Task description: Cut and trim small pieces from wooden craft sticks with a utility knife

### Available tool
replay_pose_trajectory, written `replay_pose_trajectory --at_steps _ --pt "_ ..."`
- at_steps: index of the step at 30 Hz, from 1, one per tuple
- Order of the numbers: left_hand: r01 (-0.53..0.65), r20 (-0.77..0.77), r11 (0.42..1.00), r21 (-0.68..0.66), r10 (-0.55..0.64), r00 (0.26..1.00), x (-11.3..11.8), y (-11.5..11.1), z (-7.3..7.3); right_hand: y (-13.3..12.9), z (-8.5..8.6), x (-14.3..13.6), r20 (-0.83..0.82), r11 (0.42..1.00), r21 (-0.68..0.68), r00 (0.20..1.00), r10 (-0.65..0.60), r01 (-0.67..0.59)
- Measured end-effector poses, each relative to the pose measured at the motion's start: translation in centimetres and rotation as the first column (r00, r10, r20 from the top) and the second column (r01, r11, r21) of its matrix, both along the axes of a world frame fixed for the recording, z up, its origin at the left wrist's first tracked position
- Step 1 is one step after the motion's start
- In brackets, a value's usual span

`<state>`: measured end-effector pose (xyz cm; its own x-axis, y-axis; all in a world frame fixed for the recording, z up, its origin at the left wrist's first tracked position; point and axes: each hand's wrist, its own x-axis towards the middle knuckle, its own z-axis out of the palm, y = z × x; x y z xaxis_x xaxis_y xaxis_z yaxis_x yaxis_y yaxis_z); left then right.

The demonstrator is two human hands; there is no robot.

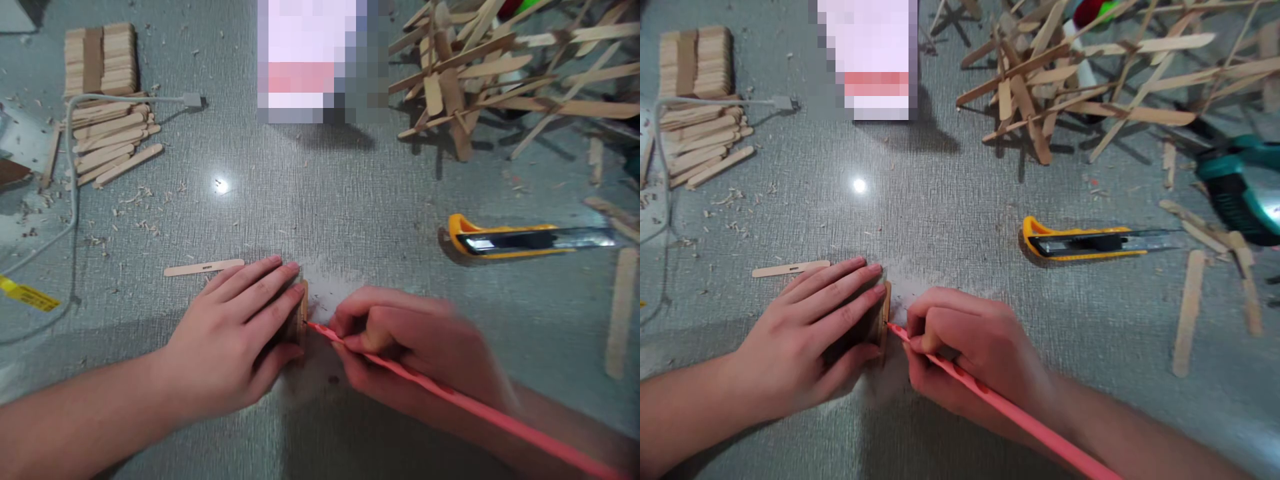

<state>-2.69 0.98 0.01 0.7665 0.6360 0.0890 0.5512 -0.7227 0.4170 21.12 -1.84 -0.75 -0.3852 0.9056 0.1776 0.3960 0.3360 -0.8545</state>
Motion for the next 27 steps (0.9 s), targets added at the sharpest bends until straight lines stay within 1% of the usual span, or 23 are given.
replay_pose_trajectory --at_steps 6,14,17,20,22,24,26,27 --pt "0.0 -0.001 1.0 -0.001 0.0 1.0 0.0 0.0 0.1 -0.2 -0.1 0.1 -0.04 0.999 0.011 0.998 -0.053 0.053" --pt "-0.008 0.026 1.0 -0.03 0.009 1.0 0.2 0.1 -0.1 -0.4 -0.3 0.3 -0.105 0.998 -0.039 0.993 -0.047 0.043" --pt "0.003 0.021 0.999 -0.051 -0.001 1.0 0.2 0.0 -0.1 -0.4 -0.4 0.3 -0.128 0.998 -0.019 0.99 -0.055 0.053" --pt "0.007 -0.001 0.999 -0.051 -0.007 1.0 0.2 -0.1 -0.1 -0.7 -0.5 0.5 -0.093 0.996 0.046 0.993 -0.071 0.075" --pt "0.006 -0.021 0.999 -0.047 -0.007 1.0 0.2 -0.1 0.0 -0.9 -0.6 0.8 -0.018 0.989 0.132 0.998 -0.066 0.068" --pt "0.002 -0.034 0.999 -0.048 -0.003 0.999 0.2 -0.1 0.0 -1.2 -0.6 0.9 0.093 0.963 0.268 0.995 -0.025 -0.001" --pt "-0.008 -0.029 0.999 -0.052 0.006 1.0 0.1 -0.1 0.1 -1.3 -0.7 1.0 0.223 0.917 0.385 0.975 0.018 -0.105" --pt "-0.009 -0.021 0.999 -0.05 0.007 1.0 0.1 -0.1 0.1 -1.3 -0.8 1.0 0.287 0.892 0.422 0.957 0.036 -0.16"
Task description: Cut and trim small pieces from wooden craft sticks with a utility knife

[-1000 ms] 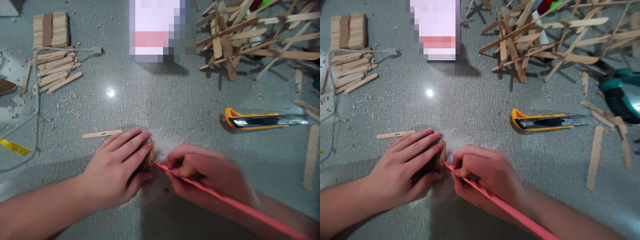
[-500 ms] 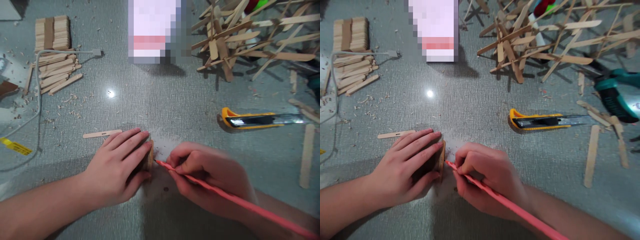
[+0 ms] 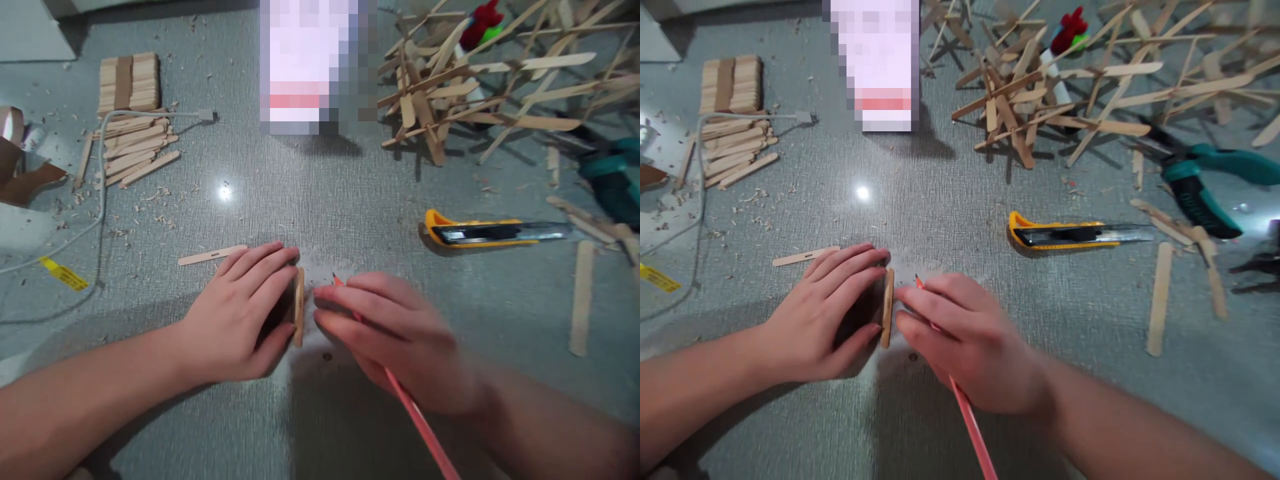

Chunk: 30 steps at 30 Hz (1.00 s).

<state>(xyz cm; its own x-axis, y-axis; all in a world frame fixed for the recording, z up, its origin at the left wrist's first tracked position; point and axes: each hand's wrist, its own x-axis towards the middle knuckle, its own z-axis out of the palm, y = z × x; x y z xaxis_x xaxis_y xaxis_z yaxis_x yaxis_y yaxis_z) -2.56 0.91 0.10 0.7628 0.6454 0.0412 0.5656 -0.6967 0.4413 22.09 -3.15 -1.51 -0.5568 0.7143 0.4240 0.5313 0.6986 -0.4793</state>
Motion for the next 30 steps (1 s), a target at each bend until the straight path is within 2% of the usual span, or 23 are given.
replay_pose_trajectory --at_steps 4,7,10,14,17,22,26,30 --pt "0.038 -0.014 0.999 0.01 -0.038 0.999 -0.07 -0.06 -0.01 0.07 -0.13 -0.22 0.214 0.989 0.12 0.975 0.057 -0.084" --pt "0.046 -0.033 0.998 0.047 -0.044 0.998 -0.15 -0.21 -0.18 0.14 -0.16 -0.25 0.268 0.98 0.165 0.961 0.068 -0.115" --pt "0.038 -0.025 0.995 0.094 -0.035 0.999 -0.23 -0.35 -0.38 0.23 -0.23 -0.18 0.261 0.976 0.179 0.962 0.078 -0.128" --pt "-0.057 -0.011 0.992 0.114 0.058 0.998 -0.35 -0.47 -0.39 0.36 -0.43 -0.12 0.225 0.975 0.205 0.974 0.038 -0.085" --pt "-0.117 -0.024 0.988 0.1 0.12 0.992 -0.39 -0.59 -0.21 0.48 -0.57 0.03 0.162 0.983 0.18 0.987 0.005 -0.034" --pt "-0.15 -0.052 0.988 0.04 0.152 0.987 -0.31 -0.67 0.09 0.64 -0.69 0.35 0.074 0.988 0.134 0.993 -0.09 0.079" --pt "-0.175 -0.055 0.984 0.013 0.176 0.983 -0.19 -0.51 0.27 0.68 -0.77 0.29 0.11 0.986 0.135 0.988 -0.113 0.097" --pt "-0.153 -0.057 0.988 0.016 0.153 0.987 -0.13 -0.34 0.51 0.71 -0.92 0.14 0.174 0.988 0.122 0.978 -0.111 0.091"
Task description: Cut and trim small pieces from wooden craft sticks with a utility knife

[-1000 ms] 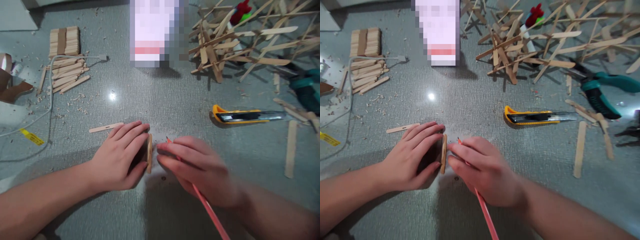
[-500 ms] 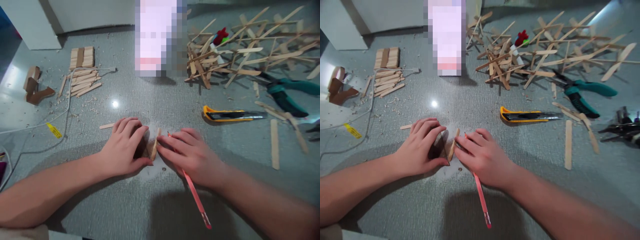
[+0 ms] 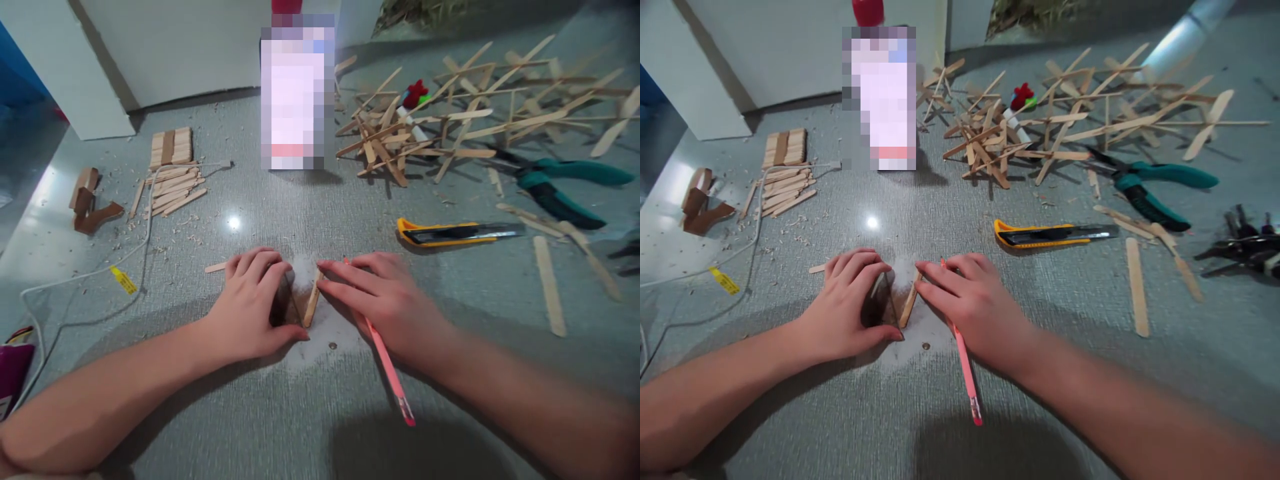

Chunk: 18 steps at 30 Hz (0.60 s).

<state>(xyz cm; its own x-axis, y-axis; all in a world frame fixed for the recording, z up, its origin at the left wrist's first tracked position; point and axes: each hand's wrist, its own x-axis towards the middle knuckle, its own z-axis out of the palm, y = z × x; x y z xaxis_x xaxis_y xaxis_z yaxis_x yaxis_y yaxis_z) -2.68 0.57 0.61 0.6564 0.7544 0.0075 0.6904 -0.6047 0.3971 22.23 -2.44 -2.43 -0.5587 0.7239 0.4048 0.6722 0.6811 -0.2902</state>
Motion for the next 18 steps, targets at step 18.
replay_pose_trajectory --at_steps 18 --pt "0.012 0.015 1.0 -0.002 -0.012 1.0 -0.17 0.13 0.18 -0.17 -0.6 0.23 0.069 0.988 -0.009 0.985 -0.156 0.157"
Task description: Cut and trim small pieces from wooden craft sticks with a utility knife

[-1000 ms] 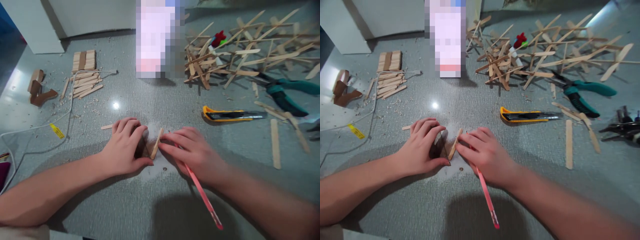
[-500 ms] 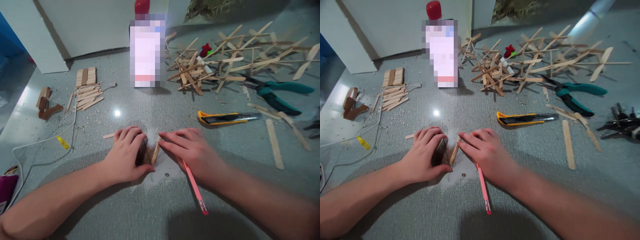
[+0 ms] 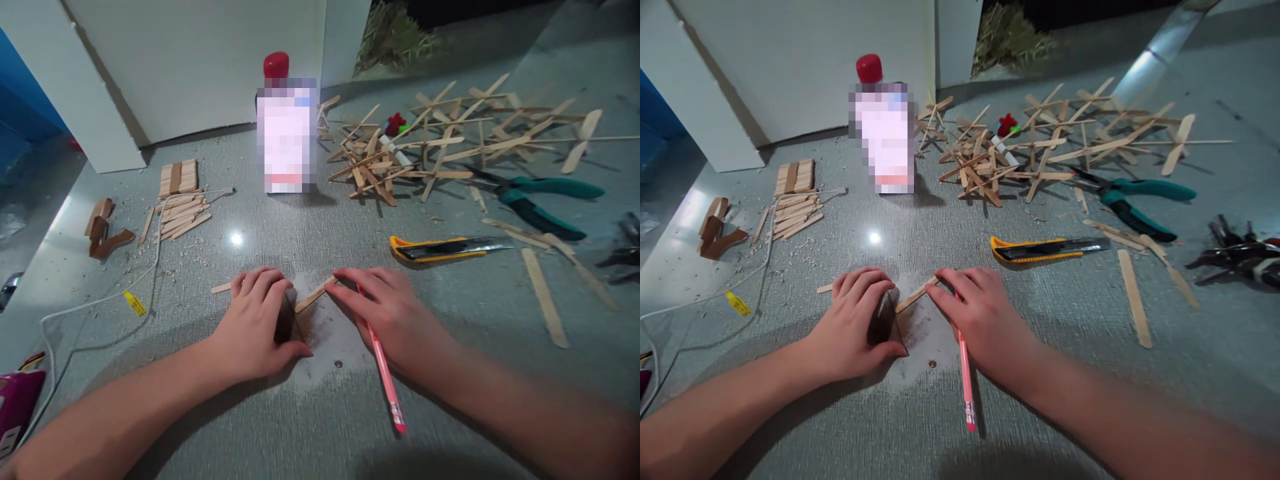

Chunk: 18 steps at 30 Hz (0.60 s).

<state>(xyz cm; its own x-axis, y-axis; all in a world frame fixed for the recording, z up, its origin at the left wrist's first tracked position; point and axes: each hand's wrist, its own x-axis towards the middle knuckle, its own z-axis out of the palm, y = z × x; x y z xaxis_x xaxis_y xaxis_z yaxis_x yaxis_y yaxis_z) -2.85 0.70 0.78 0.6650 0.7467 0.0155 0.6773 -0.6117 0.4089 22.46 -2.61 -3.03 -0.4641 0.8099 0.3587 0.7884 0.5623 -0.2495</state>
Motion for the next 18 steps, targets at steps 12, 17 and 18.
replay_pose_trajectory --at_steps 12,17,18 --pt "-0.018 -0.012 1.0 0.002 0.018 1.0 -0.07 -0.01 -0.08 -0.02 -0.28 -0.16 -0.007 1.0 0.019 1.0 -0.006 0.006" --pt "-0.008 -0.005 1.0 -0.011 0.008 1.0 -0.04 0.08 0.01 0.02 -0.13 -0.19 0.005 1.0 0.021 1.0 -0.009 0.009" --pt "-0.006 0.001 1.0 -0.017 0.006 1.0 -0.05 0.1 -0.01 0.03 -0.15 -0.2 0.007 1.0 0.019 1.0 -0.01 0.009"
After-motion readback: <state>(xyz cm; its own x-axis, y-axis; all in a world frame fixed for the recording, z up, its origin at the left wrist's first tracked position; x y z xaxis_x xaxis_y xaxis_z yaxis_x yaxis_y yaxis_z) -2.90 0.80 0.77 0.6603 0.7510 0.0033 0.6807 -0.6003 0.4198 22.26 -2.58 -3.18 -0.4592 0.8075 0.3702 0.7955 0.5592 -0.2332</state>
